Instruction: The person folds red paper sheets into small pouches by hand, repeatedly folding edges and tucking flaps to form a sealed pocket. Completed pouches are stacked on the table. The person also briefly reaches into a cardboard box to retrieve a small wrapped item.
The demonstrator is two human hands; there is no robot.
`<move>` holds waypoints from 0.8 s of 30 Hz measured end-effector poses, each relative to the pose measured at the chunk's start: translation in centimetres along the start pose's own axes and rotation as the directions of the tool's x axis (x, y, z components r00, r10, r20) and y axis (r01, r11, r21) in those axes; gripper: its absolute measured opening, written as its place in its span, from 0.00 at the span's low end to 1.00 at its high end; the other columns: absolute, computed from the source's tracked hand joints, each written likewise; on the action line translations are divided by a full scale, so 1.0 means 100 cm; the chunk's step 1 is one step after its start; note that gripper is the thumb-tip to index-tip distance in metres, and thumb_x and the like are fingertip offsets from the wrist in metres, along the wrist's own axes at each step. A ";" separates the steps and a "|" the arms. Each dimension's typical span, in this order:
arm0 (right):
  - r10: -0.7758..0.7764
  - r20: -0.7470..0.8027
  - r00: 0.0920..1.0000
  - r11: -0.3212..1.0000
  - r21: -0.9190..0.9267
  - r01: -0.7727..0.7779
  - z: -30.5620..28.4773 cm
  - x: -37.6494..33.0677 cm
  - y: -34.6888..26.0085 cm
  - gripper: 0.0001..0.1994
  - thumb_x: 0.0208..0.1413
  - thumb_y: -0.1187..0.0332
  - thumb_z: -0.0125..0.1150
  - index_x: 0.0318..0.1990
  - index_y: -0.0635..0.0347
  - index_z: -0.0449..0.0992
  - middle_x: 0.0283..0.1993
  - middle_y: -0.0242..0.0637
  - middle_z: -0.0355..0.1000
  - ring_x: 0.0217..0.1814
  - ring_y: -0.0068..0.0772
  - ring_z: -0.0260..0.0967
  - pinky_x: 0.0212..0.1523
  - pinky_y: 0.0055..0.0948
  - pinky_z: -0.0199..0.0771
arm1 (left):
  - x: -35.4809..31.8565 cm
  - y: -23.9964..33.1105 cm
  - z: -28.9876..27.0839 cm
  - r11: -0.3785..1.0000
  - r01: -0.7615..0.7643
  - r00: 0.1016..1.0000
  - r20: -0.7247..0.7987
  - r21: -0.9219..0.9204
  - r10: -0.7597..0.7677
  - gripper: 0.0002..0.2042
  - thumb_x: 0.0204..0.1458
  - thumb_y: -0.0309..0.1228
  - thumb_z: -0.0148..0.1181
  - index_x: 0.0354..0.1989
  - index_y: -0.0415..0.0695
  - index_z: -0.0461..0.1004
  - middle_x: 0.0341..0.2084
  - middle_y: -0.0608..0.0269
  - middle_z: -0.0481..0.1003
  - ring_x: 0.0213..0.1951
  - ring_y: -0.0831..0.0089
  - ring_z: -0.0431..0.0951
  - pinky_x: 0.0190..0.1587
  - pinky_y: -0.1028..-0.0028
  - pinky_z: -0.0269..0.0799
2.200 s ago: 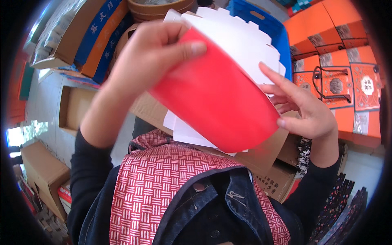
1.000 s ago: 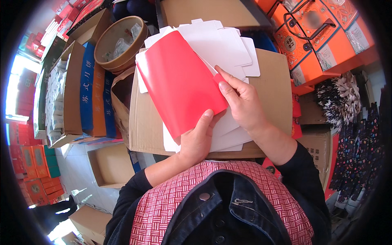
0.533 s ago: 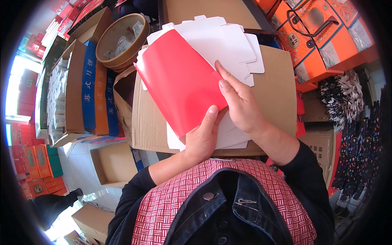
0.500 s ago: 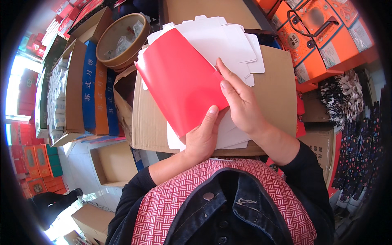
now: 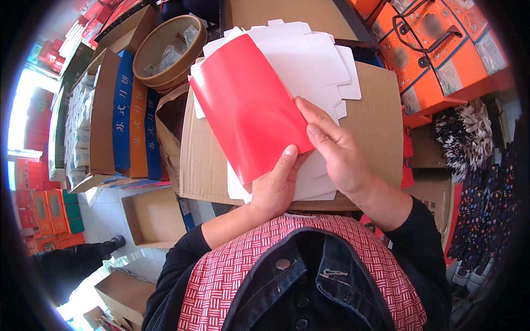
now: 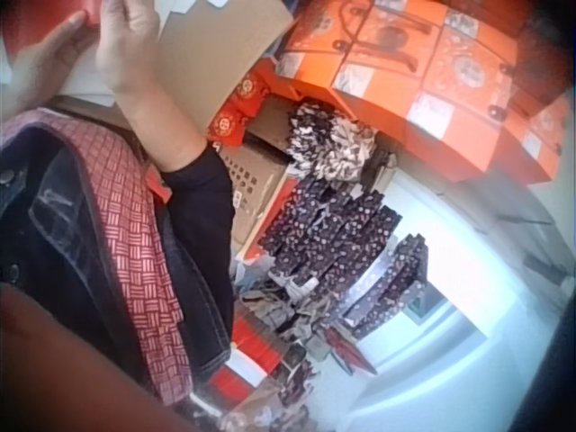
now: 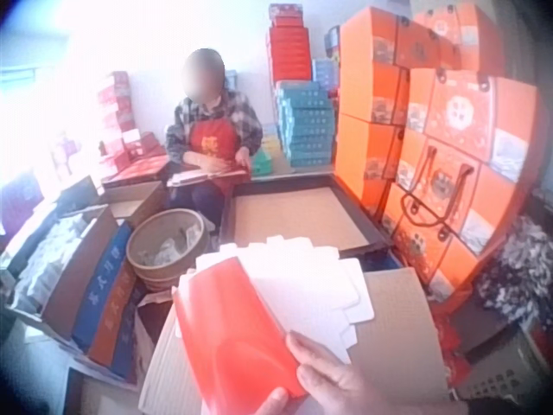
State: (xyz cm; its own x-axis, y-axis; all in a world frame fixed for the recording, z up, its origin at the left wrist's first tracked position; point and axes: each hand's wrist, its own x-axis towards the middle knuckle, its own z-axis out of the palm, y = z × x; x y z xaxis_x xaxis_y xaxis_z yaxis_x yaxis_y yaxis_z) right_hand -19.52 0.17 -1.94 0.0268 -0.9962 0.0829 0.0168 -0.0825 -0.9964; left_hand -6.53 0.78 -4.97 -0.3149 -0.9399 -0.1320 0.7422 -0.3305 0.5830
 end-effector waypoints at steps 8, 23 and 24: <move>0.213 0.052 0.976 0.921 0.322 -0.218 -0.004 -0.001 -0.010 0.20 0.62 0.70 0.51 0.60 0.66 0.65 0.61 0.41 0.64 0.61 0.26 0.61 0.59 0.24 0.62 | -0.002 0.001 0.000 0.998 -0.026 0.999 0.023 0.063 0.024 0.22 0.60 0.23 0.46 0.63 0.44 0.53 0.59 0.56 0.62 0.60 0.64 0.64 0.63 0.60 0.60; 0.124 -0.142 0.982 0.878 0.476 -0.042 0.006 -0.025 0.010 0.15 0.61 0.76 0.50 0.55 0.65 0.71 0.61 0.40 0.64 0.64 0.29 0.59 0.65 0.26 0.55 | -0.001 -0.001 0.000 0.994 -0.039 0.998 0.044 0.100 0.035 0.24 0.58 0.21 0.49 0.63 0.44 0.54 0.58 0.58 0.63 0.60 0.65 0.63 0.62 0.63 0.59; 0.196 -0.145 0.970 0.832 0.547 -0.086 0.006 -0.026 0.008 0.15 0.61 0.76 0.50 0.55 0.65 0.71 0.62 0.40 0.64 0.64 0.29 0.59 0.65 0.26 0.55 | -0.002 -0.001 0.000 0.994 -0.038 0.999 0.041 0.102 0.034 0.24 0.58 0.20 0.49 0.63 0.44 0.54 0.58 0.58 0.63 0.60 0.65 0.63 0.62 0.63 0.59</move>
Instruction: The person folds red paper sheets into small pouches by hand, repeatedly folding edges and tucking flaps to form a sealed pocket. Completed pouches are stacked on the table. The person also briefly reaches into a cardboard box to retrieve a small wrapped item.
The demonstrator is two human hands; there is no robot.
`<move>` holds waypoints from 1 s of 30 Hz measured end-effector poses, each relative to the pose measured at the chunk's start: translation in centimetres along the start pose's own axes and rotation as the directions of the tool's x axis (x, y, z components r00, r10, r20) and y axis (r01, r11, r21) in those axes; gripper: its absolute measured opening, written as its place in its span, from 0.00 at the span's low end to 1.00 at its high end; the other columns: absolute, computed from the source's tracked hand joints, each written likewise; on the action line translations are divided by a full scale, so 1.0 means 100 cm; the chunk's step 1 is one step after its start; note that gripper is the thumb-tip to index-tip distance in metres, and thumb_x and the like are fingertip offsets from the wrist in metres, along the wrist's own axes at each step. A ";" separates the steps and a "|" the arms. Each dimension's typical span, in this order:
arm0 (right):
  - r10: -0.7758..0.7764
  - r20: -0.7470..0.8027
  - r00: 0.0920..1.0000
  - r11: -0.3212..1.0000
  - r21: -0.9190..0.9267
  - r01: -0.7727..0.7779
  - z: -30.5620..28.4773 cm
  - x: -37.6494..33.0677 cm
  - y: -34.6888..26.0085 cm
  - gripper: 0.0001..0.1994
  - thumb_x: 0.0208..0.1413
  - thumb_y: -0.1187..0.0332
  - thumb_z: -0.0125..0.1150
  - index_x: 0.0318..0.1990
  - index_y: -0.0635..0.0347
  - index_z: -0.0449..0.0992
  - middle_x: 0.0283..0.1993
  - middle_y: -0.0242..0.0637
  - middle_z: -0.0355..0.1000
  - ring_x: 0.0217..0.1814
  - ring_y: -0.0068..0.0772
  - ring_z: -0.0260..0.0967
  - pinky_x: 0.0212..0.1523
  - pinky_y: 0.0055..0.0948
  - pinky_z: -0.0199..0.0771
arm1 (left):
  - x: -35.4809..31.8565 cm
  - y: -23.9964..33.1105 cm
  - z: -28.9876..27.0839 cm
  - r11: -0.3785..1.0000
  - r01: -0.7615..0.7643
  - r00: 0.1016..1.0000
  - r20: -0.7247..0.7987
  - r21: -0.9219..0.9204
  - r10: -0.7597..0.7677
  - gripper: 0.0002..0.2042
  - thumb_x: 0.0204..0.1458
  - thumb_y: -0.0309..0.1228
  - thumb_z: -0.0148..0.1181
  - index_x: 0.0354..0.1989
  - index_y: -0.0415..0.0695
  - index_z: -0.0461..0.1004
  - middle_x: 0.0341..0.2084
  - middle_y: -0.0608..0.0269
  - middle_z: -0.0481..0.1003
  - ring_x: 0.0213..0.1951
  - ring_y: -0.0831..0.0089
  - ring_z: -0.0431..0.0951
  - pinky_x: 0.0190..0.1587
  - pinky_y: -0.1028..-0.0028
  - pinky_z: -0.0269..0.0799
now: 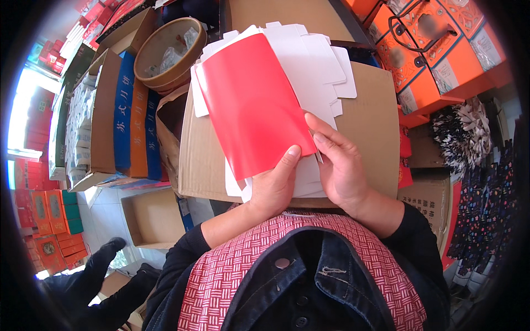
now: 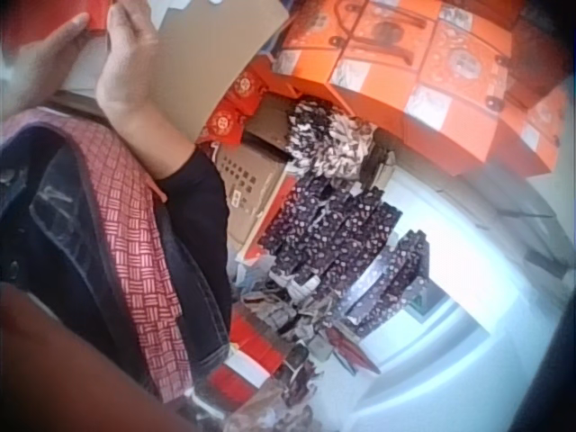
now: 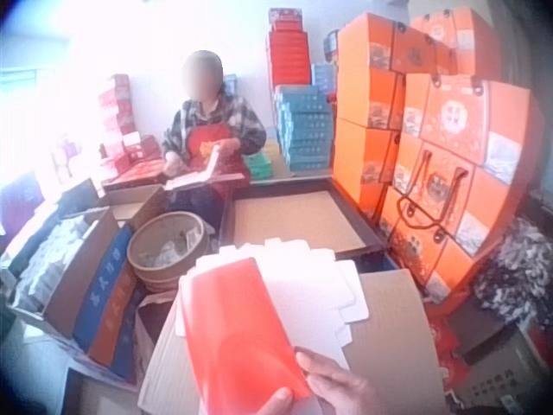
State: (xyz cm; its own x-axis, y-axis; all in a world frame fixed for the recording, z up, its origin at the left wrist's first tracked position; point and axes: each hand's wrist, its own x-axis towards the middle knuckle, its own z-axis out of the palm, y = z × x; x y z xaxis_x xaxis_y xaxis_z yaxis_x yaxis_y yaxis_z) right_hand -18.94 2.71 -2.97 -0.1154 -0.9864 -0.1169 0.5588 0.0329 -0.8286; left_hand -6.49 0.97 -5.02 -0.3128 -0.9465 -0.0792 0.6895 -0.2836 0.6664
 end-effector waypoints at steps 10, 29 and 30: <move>0.134 0.013 0.991 0.981 -0.140 -0.131 0.002 0.019 -0.024 0.18 0.56 0.72 0.60 0.52 0.69 0.68 0.54 0.43 0.66 0.55 0.29 0.66 0.54 0.25 0.68 | -0.008 0.002 -0.005 0.991 0.078 0.996 -0.041 0.108 -0.074 0.19 0.56 0.23 0.55 0.57 0.40 0.62 0.51 0.59 0.68 0.52 0.69 0.68 0.55 0.70 0.65; 0.068 0.055 0.996 0.884 -0.467 -0.034 -0.001 0.018 -0.013 0.26 0.53 0.73 0.63 0.58 0.69 0.59 0.53 0.46 0.67 0.56 0.33 0.66 0.52 0.29 0.71 | 0.011 0.102 -0.008 0.351 -0.351 0.901 0.211 0.868 0.380 0.38 0.52 0.28 0.63 0.67 0.41 0.46 0.62 0.45 0.57 0.59 0.59 0.66 0.55 0.64 0.70; 0.004 0.108 0.994 0.829 -0.557 0.057 0.003 0.011 -0.007 0.27 0.54 0.73 0.62 0.59 0.69 0.58 0.54 0.47 0.66 0.57 0.33 0.65 0.52 0.30 0.71 | 0.023 0.094 -0.014 0.587 -0.225 0.968 0.108 0.778 0.227 0.42 0.52 0.27 0.62 0.69 0.43 0.38 0.62 0.42 0.54 0.59 0.56 0.65 0.54 0.65 0.71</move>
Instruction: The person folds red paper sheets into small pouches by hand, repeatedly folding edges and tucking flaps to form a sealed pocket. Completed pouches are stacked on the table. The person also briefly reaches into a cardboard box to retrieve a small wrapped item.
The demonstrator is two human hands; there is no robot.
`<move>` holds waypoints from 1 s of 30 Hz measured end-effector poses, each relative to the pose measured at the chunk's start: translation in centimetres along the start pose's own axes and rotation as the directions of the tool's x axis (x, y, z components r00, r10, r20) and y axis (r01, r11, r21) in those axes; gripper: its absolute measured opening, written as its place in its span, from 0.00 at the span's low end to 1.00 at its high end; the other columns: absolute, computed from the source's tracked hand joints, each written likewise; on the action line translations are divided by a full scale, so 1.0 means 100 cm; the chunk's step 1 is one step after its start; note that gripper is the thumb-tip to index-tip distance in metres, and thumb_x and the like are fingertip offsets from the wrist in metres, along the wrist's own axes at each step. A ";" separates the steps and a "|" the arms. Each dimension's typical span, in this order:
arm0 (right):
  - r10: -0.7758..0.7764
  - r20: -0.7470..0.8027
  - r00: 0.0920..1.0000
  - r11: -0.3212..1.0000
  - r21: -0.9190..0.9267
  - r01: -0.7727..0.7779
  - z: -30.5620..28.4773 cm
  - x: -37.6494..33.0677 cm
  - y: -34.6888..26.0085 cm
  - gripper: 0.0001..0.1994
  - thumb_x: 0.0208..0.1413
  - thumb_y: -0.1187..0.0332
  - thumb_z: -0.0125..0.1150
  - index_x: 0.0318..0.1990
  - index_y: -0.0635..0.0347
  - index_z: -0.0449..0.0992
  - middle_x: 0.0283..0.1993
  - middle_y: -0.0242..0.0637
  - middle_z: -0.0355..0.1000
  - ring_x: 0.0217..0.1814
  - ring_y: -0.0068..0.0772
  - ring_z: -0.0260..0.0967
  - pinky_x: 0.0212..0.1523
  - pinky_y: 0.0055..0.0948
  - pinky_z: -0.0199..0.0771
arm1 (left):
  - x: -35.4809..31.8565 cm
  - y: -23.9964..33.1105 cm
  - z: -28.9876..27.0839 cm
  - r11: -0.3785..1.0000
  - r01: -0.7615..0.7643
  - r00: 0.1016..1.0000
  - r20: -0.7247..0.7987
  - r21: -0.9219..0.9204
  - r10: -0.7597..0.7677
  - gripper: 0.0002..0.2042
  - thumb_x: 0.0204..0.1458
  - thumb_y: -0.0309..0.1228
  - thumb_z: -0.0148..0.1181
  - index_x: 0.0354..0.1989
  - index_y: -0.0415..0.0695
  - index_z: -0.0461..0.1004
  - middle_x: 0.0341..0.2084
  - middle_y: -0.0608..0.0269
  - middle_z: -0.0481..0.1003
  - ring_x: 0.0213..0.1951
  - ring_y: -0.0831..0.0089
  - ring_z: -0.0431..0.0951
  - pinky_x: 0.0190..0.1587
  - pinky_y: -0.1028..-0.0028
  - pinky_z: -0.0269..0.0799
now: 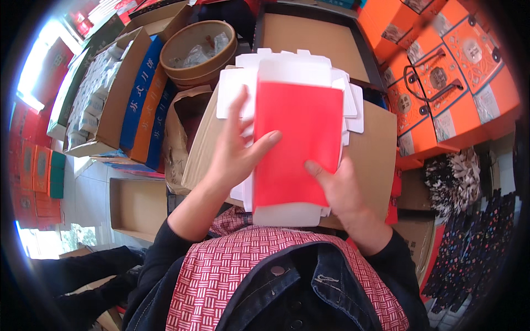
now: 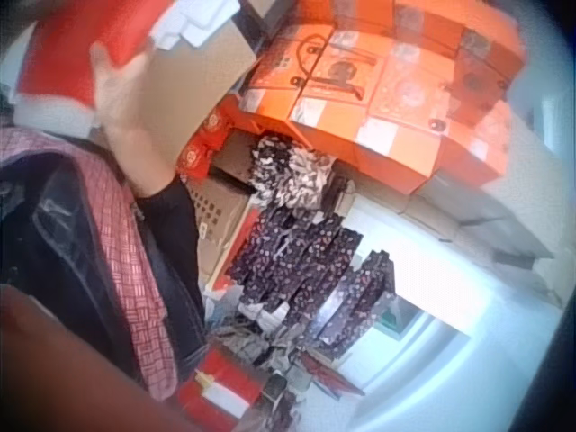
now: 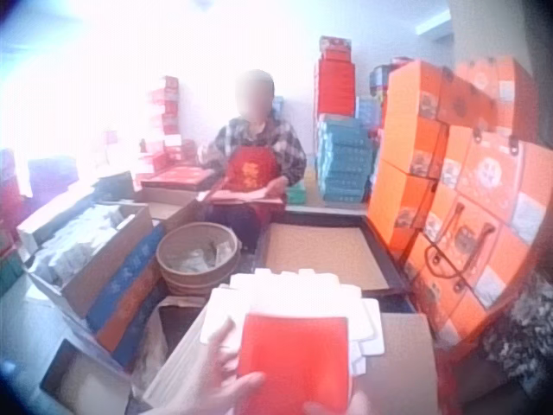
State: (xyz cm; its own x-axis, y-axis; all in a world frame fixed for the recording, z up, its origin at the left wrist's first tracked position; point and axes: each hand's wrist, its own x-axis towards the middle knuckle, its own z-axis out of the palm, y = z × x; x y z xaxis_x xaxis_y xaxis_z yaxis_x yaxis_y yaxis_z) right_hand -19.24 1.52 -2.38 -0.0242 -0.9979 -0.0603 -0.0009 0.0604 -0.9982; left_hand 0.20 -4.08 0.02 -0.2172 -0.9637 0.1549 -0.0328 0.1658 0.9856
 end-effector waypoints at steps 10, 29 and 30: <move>-0.278 0.085 0.957 0.959 0.079 0.271 -0.031 0.051 -0.035 0.28 0.62 0.64 0.53 0.65 0.64 0.54 0.56 0.41 0.64 0.51 0.25 0.66 0.52 0.24 0.66 | 0.008 -0.012 0.008 0.980 -0.107 0.990 0.075 -0.166 0.121 0.36 0.55 0.24 0.56 0.69 0.44 0.42 0.60 0.47 0.59 0.51 0.63 0.74 0.48 0.69 0.76; -0.530 0.126 0.839 0.848 0.079 0.524 -0.050 0.071 -0.046 0.08 0.60 0.70 0.55 0.33 0.65 0.74 0.43 0.40 0.74 0.54 0.30 0.69 0.52 0.30 0.67 | 0.048 0.000 -0.017 0.945 -0.165 0.981 0.049 -0.283 0.186 0.06 0.58 0.25 0.54 0.40 0.39 0.76 0.39 0.55 0.77 0.42 0.72 0.78 0.45 0.76 0.76; -0.526 0.178 0.832 0.848 0.037 0.528 -0.049 0.072 -0.053 0.08 0.60 0.69 0.56 0.31 0.64 0.74 0.42 0.40 0.74 0.53 0.30 0.69 0.52 0.29 0.67 | 0.047 -0.001 -0.015 0.933 -0.215 0.971 0.040 -0.290 0.236 0.05 0.57 0.23 0.53 0.40 0.40 0.73 0.39 0.54 0.77 0.43 0.70 0.78 0.45 0.75 0.76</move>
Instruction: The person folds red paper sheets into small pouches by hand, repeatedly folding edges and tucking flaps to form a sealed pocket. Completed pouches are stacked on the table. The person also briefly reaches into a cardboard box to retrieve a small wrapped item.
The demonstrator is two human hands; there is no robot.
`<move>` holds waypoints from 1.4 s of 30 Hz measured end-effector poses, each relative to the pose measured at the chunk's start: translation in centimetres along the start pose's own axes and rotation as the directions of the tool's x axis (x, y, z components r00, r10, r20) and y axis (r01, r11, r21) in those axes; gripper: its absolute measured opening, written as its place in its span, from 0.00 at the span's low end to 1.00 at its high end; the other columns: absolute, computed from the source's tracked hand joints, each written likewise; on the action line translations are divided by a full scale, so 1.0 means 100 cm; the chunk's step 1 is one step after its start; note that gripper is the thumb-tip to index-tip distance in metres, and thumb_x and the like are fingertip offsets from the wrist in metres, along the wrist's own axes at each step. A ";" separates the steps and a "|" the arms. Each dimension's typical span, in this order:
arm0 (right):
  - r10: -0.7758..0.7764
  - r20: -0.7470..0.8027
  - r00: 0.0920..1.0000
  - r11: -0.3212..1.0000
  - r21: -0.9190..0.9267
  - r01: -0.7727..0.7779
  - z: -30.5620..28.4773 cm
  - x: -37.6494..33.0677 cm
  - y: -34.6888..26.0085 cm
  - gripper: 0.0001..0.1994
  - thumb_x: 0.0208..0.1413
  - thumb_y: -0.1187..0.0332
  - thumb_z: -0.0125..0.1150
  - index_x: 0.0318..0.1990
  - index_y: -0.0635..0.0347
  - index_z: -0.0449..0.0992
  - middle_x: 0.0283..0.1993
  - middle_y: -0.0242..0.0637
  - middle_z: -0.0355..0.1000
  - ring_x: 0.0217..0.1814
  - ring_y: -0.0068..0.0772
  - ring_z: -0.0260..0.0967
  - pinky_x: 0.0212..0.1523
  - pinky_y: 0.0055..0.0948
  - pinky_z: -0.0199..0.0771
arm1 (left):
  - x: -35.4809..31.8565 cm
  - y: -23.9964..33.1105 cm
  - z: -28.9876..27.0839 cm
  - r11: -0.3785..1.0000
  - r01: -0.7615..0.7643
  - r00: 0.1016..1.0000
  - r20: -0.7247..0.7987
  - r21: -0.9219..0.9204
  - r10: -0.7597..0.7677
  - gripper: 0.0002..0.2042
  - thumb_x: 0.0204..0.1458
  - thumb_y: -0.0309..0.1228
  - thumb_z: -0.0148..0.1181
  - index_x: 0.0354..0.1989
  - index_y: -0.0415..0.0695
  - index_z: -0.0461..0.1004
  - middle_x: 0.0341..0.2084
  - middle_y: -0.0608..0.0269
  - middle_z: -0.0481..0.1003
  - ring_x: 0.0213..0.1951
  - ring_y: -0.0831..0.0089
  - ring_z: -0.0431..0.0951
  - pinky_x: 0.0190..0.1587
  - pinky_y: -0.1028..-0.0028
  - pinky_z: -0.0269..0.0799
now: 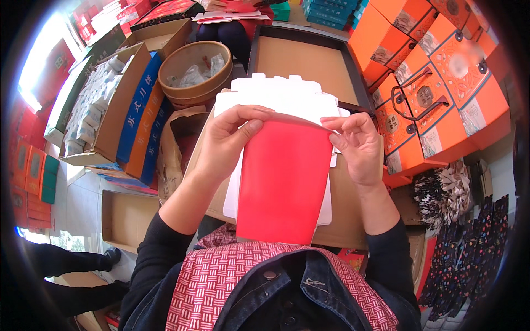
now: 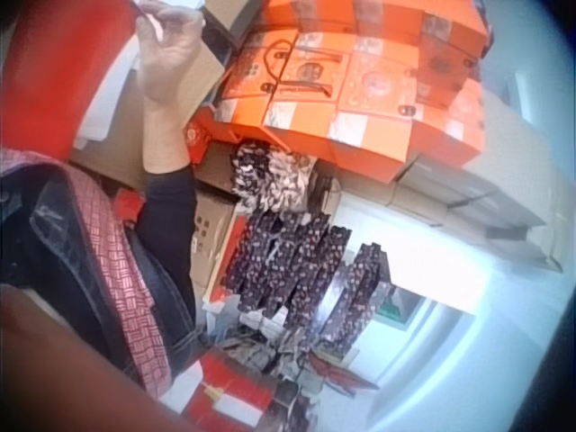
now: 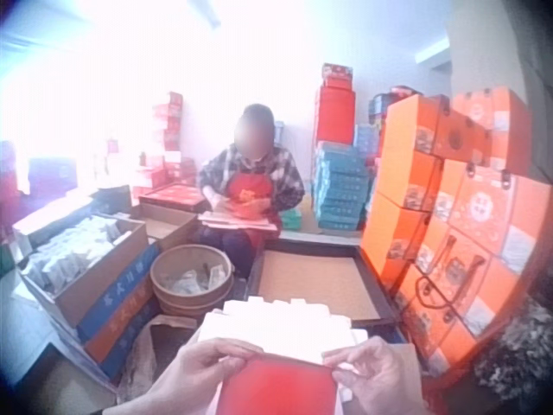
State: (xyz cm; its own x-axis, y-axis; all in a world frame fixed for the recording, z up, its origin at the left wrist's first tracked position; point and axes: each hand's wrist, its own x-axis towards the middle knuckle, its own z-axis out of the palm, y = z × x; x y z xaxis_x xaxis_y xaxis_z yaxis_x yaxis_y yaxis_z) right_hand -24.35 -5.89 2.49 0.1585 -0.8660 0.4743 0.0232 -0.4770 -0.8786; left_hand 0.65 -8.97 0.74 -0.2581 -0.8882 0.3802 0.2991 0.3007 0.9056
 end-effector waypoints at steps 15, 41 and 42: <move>0.599 0.449 0.663 0.801 -0.331 -0.499 0.025 0.081 -0.044 0.14 0.54 0.70 0.63 0.47 0.65 0.77 0.38 0.36 0.77 0.39 0.20 0.73 0.41 0.18 0.73 | -0.002 0.007 0.010 0.997 -0.053 0.995 0.081 -0.060 0.058 0.15 0.55 0.15 0.50 0.47 0.41 0.57 0.48 0.53 0.68 0.54 0.67 0.70 0.54 0.70 0.70; 0.528 0.430 0.732 0.848 -0.224 -0.480 -0.025 0.058 -0.038 0.14 0.56 0.68 0.60 0.47 0.66 0.78 0.40 0.42 0.78 0.42 0.24 0.73 0.45 0.22 0.72 | 0.002 0.002 0.006 0.992 -0.094 0.992 0.095 0.087 0.086 0.05 0.58 0.27 0.54 0.39 0.39 0.73 0.46 0.53 0.73 0.49 0.68 0.74 0.51 0.71 0.73; 0.543 0.406 0.735 0.839 -0.225 -0.495 -0.026 0.056 -0.036 0.14 0.56 0.68 0.60 0.47 0.66 0.78 0.41 0.42 0.78 0.42 0.24 0.73 0.46 0.21 0.72 | 0.003 0.001 0.006 0.991 -0.091 0.992 0.095 0.096 0.082 0.05 0.58 0.27 0.54 0.39 0.40 0.73 0.46 0.54 0.74 0.49 0.68 0.75 0.50 0.72 0.73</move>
State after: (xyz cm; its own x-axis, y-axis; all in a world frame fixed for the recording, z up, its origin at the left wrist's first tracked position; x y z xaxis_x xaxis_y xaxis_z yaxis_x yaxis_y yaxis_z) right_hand -26.07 -9.35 8.47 0.5295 -0.8347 -0.1510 -0.2814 -0.0050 -0.9596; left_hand 0.04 -8.94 1.06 -0.3184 -0.8236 0.4694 0.2320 0.4124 0.8809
